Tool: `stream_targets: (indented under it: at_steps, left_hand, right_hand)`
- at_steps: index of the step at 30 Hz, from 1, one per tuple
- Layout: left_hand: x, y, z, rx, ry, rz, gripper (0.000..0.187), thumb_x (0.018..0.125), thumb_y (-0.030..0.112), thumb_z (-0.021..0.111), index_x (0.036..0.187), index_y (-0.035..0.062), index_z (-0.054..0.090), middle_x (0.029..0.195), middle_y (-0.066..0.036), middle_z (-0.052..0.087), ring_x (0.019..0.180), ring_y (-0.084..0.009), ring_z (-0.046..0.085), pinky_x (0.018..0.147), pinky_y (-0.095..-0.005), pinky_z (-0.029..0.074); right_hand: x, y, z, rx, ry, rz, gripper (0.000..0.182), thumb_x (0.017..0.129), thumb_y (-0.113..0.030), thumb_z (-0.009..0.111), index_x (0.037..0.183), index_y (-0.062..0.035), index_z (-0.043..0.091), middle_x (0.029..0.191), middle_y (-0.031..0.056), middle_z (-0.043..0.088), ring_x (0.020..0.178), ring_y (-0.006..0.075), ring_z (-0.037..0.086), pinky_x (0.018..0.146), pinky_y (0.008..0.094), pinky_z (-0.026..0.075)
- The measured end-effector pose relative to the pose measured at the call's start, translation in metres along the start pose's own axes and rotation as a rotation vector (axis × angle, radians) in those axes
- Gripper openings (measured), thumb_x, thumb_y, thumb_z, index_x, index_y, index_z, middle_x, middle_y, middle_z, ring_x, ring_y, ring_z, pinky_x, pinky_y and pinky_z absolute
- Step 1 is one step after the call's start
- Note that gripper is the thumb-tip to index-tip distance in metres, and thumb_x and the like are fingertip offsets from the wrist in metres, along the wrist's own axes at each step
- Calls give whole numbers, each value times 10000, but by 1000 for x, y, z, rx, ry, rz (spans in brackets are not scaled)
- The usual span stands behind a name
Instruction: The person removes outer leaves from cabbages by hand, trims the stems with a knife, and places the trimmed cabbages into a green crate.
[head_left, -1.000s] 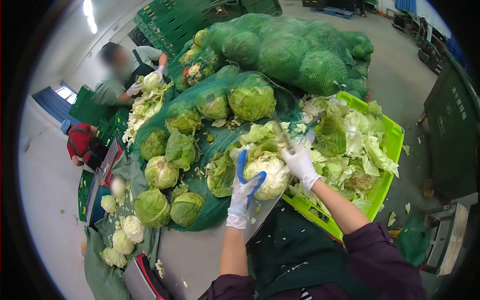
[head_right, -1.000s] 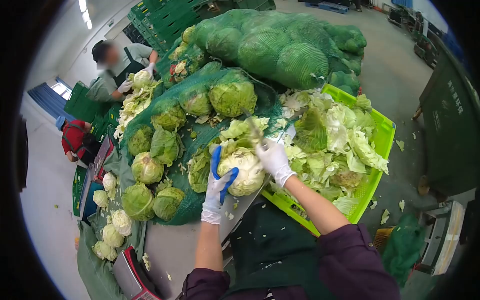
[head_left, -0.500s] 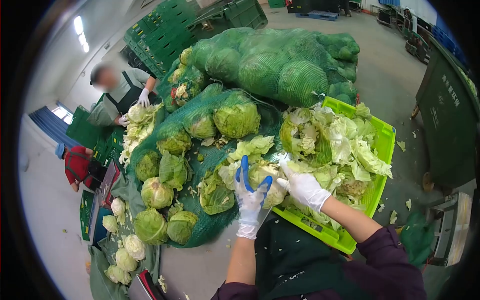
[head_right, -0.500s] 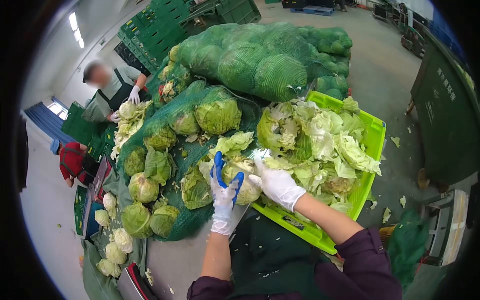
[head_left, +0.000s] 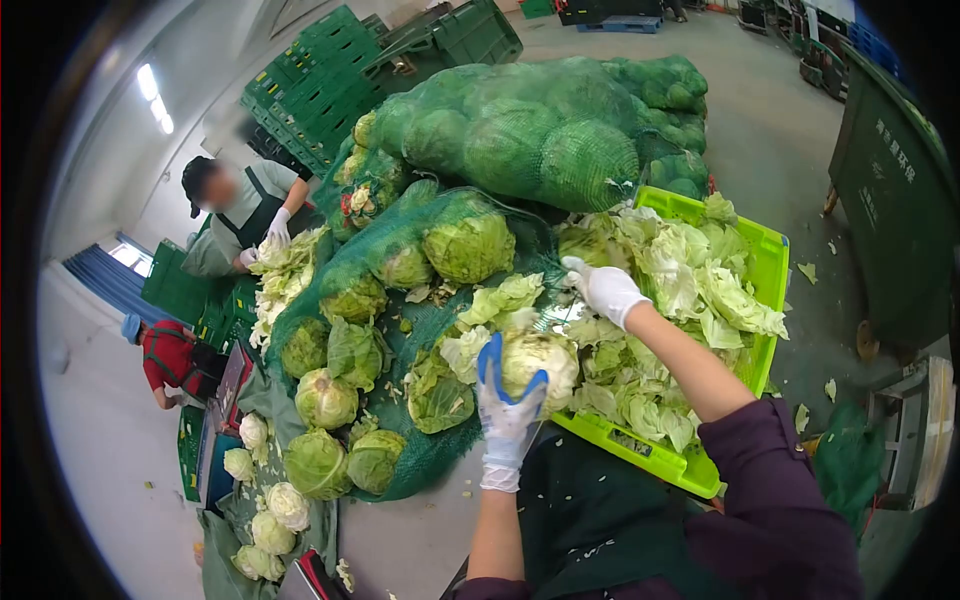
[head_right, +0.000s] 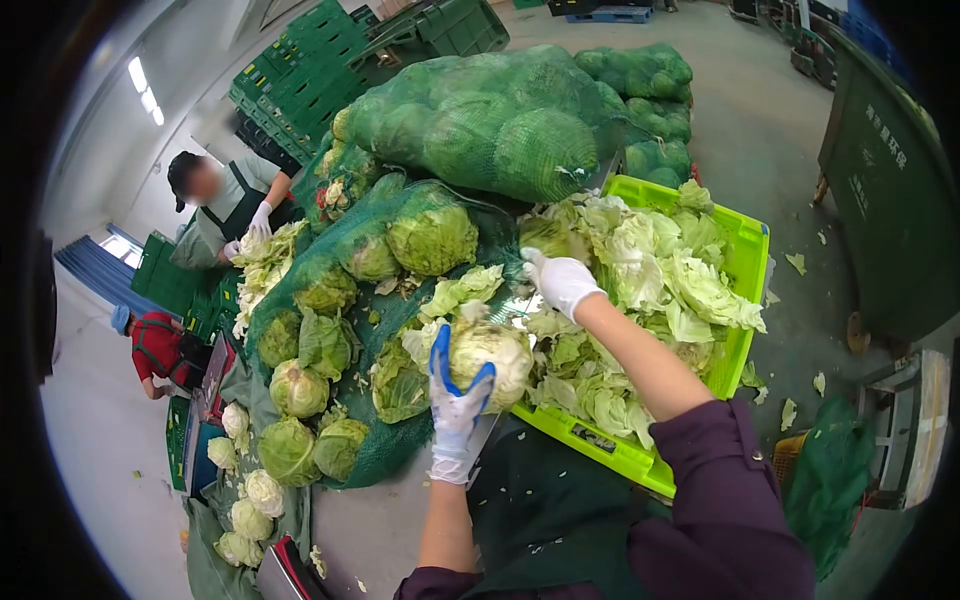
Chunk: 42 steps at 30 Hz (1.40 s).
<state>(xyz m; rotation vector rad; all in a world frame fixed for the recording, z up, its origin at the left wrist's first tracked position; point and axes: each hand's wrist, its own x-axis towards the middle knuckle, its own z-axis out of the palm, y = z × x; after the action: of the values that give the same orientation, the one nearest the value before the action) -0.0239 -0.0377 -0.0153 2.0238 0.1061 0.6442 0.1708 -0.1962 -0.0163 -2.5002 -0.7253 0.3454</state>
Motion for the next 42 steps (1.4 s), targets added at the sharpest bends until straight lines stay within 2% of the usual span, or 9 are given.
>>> stream_targets:
  at_steps: [3,5,10,19,23,26,29,39,42]
  left_hand:
    - [6,-4,-11,-372,41,-223,704,744,90,754,1367,55,427,1315,-132,448,1150,-228,486,913,-320,458]
    - [10,-3,-8,-609,48,-372,661,771,56,733,1361,58,435,1309,-107,448,1123,-181,492,840,-278,503]
    - [9,-1,10,-119,130,-187,622,744,110,759,1302,33,495,1264,-149,483,1137,-254,495,971,-363,417]
    - [0,4,8,280,98,228,655,726,117,752,1308,36,462,1261,-163,496,1205,-301,454,994,-408,399]
    - [9,3,-20,-714,1,-432,606,844,1,641,1389,69,387,1307,-63,447,1082,-139,517,933,-254,456]
    - [9,-21,-25,-822,22,-426,606,852,-9,632,1396,84,381,1326,-50,428,1094,-142,512,928,-253,464]
    - [2,-18,-2,-551,100,-257,613,829,13,673,1377,83,408,1338,-49,421,1113,-137,496,906,-260,479]
    - [-1,-16,-7,217,69,178,585,786,73,712,1316,38,468,1304,-122,469,1186,-232,463,946,-352,442]
    - [10,-16,-22,-706,22,-416,654,826,35,664,1405,73,360,1359,-55,398,1125,-182,507,1004,-294,413]
  right_hand:
    - [-37,-5,26,294,403,-143,428,990,-322,348,1283,-50,501,1036,221,641,922,369,628,788,426,512]
    - [-78,-30,38,524,263,-143,432,994,-320,362,1280,-29,504,1130,220,608,961,378,614,821,408,506]
    - [-113,-72,64,279,181,108,573,987,-417,319,1381,-2,350,675,254,618,638,422,611,643,499,483]
    - [-29,-10,72,276,173,89,532,984,-392,262,926,-9,627,770,232,645,735,409,619,719,500,475]
    - [-35,-22,58,316,37,66,535,991,-426,269,969,-11,606,741,216,643,731,402,618,720,494,468]
    - [-74,-48,54,280,189,4,528,990,-423,306,1296,-5,408,642,200,621,649,399,617,627,483,481]
    - [-101,-74,61,147,122,-4,634,982,-415,341,1432,4,183,647,221,620,615,403,611,577,486,482]
    - [-17,-10,85,143,172,-27,481,985,-415,300,1065,-34,583,743,224,638,741,417,616,719,502,465]
    - [-45,-32,49,427,95,95,493,988,-422,305,1035,-20,587,707,225,628,738,403,620,705,488,471]
